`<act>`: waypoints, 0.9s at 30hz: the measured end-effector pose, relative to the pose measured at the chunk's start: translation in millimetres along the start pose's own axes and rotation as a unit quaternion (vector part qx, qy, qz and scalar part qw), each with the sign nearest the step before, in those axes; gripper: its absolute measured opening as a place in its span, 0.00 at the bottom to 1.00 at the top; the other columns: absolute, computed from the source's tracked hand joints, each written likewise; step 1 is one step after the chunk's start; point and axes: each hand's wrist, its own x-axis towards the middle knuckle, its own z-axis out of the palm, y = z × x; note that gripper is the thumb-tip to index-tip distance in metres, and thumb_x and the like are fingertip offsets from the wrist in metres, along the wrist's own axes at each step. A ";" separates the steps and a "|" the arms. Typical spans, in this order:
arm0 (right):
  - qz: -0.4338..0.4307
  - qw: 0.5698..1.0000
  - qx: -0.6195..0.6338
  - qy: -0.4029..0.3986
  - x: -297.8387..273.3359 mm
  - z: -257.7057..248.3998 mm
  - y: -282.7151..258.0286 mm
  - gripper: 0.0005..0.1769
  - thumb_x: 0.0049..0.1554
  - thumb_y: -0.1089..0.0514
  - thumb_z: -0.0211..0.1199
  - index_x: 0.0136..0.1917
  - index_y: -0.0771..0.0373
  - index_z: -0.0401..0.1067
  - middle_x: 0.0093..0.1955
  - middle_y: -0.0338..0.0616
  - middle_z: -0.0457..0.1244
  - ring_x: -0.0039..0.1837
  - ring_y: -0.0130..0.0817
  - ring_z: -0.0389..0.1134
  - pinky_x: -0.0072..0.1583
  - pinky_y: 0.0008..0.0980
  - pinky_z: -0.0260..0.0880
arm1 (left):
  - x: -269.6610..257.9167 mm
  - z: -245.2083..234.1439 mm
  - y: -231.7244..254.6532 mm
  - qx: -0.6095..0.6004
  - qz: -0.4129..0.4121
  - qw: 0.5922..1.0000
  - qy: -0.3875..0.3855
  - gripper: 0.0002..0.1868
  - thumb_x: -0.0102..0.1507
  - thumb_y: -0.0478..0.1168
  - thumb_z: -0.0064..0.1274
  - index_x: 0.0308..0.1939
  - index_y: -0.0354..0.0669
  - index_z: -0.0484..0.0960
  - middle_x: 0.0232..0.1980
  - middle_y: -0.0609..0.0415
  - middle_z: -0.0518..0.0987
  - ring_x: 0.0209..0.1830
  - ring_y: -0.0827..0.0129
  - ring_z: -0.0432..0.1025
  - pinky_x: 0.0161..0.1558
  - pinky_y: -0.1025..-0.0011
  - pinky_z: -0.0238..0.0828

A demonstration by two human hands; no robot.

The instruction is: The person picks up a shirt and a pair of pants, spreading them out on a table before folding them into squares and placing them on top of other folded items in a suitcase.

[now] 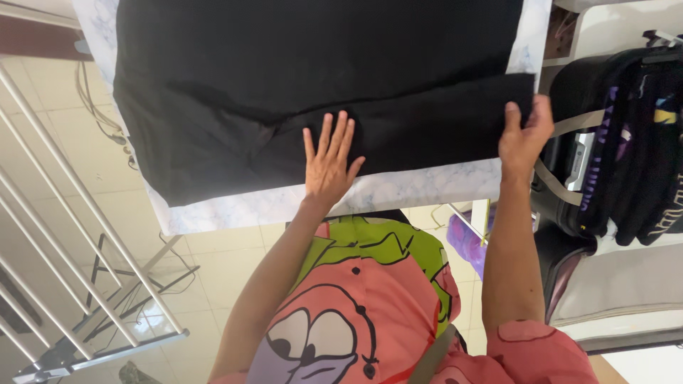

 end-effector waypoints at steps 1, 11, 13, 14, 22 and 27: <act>0.002 1.000 0.000 -0.003 0.7 2.7 -3.7 0.08 0.68 0.73 0.62 0.60 0.69 0.70 0.56 0.41 0.65 0.60 0.29 0.68 0.65 0.31 0.68 | -2.6 -0.4 -2.1 0.007 -0.020 1.000 0.010 0.43 0.70 0.59 0.48 0.82 0.43 0.53 0.85 0.51 0.46 0.86 0.54 0.37 0.78 0.36 0.32; -0.157 0.942 -0.296 -0.037 -28.9 77.9 -45.4 0.26 0.67 0.65 0.62 0.77 0.66 0.63 0.80 0.53 0.56 0.83 0.49 0.55 0.82 0.54 0.47 | -23.5 -7.0 -21.3 0.036 -0.105 0.994 0.007 0.42 0.72 0.62 0.42 0.83 0.44 0.50 0.86 0.50 0.45 0.86 0.53 0.35 0.77 0.31 0.26; -0.201 0.928 -0.283 -0.139 -50.2 116.7 -58.7 0.29 0.64 0.59 0.63 0.77 0.64 0.63 0.81 0.51 0.55 0.83 0.50 0.52 0.82 0.59 0.43 | -22.7 -6.2 -21.0 0.039 -0.116 0.992 0.004 0.42 0.72 0.63 0.41 0.83 0.45 0.50 0.86 0.50 0.45 0.86 0.53 0.35 0.76 0.30 0.25; -0.203 0.919 -0.275 -0.196 -63.6 133.4 -65.7 0.32 0.62 0.56 0.63 0.77 0.64 0.62 0.81 0.50 0.55 0.84 0.48 0.51 0.82 0.59 0.42 | -22.2 -5.7 -20.9 0.039 -0.116 0.993 0.003 0.42 0.72 0.63 0.41 0.83 0.45 0.50 0.86 0.50 0.45 0.86 0.53 0.35 0.76 0.30 0.25; -0.217 0.875 -0.337 -0.270 -84.6 147.9 -46.5 0.39 0.62 0.51 0.66 0.82 0.58 0.58 0.85 0.41 0.50 0.86 0.37 0.45 0.82 0.61 0.34 | -27.2 -6.9 -33.7 0.053 -0.141 0.989 -0.014 0.42 0.71 0.65 0.41 0.83 0.52 0.51 0.86 0.53 0.45 0.86 0.56 0.37 0.74 0.28 0.35; -0.166 0.886 -0.381 -0.204 -52.8 86.9 -4.9 0.37 0.67 0.54 0.60 0.85 0.59 0.54 0.87 0.48 0.47 0.88 0.44 0.42 0.82 0.61 0.29 | -37.8 -12.6 -48.6 0.068 -0.154 0.985 -0.032 0.42 0.71 0.66 0.39 0.83 0.53 0.51 0.86 0.53 0.45 0.84 0.53 0.42 0.71 0.27 0.40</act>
